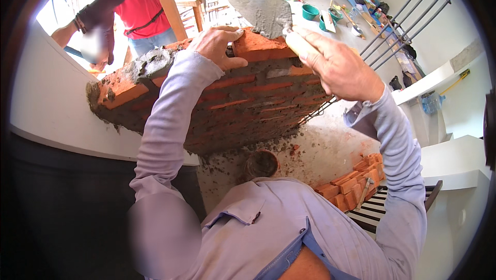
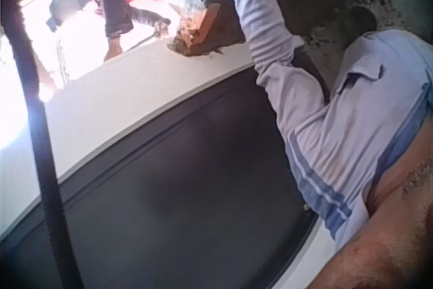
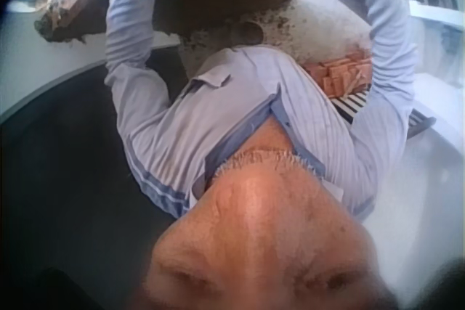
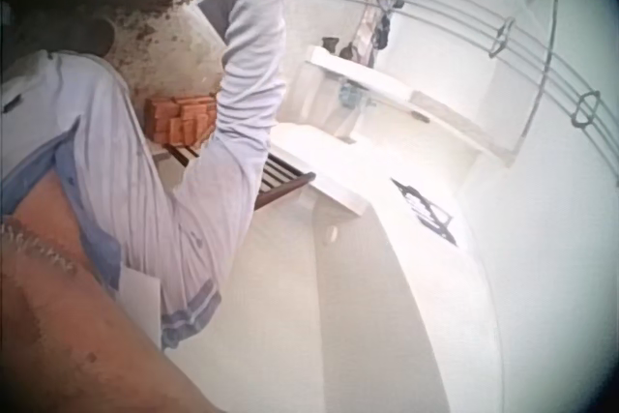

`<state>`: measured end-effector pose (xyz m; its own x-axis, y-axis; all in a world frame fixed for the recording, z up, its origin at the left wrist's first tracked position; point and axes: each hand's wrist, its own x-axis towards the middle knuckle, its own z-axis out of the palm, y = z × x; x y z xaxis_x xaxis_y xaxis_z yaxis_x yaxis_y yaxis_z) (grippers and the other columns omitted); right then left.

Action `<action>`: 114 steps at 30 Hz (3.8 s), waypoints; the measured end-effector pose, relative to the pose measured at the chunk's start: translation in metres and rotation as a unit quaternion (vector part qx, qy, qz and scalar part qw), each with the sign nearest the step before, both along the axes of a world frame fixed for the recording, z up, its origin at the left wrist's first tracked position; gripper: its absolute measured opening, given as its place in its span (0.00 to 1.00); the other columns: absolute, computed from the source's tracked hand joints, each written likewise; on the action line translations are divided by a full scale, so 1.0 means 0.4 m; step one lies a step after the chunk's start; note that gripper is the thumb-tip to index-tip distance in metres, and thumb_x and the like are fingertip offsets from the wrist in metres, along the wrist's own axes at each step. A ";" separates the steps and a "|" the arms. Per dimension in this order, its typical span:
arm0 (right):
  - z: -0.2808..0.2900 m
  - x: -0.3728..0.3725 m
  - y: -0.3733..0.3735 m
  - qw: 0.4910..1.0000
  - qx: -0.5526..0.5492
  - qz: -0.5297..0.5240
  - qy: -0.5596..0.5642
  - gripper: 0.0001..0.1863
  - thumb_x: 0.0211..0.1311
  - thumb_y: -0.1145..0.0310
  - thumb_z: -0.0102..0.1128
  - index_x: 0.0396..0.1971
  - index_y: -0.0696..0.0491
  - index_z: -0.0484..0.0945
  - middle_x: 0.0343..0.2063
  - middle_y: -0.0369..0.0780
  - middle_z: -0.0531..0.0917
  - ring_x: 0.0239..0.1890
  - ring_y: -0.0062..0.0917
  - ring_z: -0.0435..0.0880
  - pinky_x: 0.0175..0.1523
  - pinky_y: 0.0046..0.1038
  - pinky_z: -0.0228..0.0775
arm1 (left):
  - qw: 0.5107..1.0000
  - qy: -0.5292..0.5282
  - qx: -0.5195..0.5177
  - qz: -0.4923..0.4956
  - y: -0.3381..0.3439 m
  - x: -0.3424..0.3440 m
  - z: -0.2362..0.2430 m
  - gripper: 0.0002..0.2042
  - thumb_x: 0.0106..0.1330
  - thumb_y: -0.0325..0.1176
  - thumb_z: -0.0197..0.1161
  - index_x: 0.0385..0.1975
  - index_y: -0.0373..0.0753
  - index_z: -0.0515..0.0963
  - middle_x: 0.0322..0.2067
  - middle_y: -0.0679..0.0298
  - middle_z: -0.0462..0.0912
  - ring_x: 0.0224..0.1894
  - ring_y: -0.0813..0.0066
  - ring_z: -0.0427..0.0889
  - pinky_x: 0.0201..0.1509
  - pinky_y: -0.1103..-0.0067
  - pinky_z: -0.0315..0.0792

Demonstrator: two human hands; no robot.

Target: The person builds a brick wall by applying mortar with a trowel, placing bricks onto the mortar, and tapping them into place with a tool.

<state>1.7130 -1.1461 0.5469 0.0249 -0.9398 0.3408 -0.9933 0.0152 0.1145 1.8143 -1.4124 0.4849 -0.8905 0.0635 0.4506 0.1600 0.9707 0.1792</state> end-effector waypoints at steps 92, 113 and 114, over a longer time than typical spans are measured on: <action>-0.538 0.004 0.452 0.845 -0.104 -0.301 -0.429 0.12 0.63 0.61 0.55 0.35 0.56 0.73 0.25 0.51 0.78 0.29 0.50 0.77 0.33 0.45 0.65 | 0.977 -0.146 0.151 0.028 0.134 0.090 0.122 0.19 0.73 0.40 0.43 0.52 0.38 0.77 0.56 0.56 0.75 0.57 0.64 0.74 0.58 0.75 0.70; -2.038 0.347 0.445 0.535 0.378 -0.457 -0.601 0.13 0.52 0.69 0.55 0.35 0.61 0.78 0.40 0.51 0.83 0.47 0.39 0.83 0.46 0.38 0.75 | 0.583 -0.795 0.104 0.132 0.735 0.713 -1.318 0.51 0.53 0.63 0.63 0.72 0.52 0.41 0.71 0.45 0.35 0.72 0.44 0.43 0.71 0.57 0.48; -2.063 0.342 0.403 0.533 0.326 -0.470 -0.623 0.12 0.51 0.68 0.57 0.33 0.60 0.78 0.39 0.51 0.83 0.46 0.39 0.83 0.44 0.38 0.76 | 0.575 -0.798 0.103 0.147 0.732 0.745 -1.351 0.51 0.53 0.63 0.63 0.72 0.52 0.41 0.71 0.45 0.35 0.72 0.44 0.43 0.71 0.57 0.48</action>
<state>1.8496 -0.9850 -0.2784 -0.4257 -0.2660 -0.8649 0.1080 0.9341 -0.3404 2.1123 -1.1198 -0.0555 -0.1393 -0.1038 -0.9848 -0.5337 0.8456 -0.0136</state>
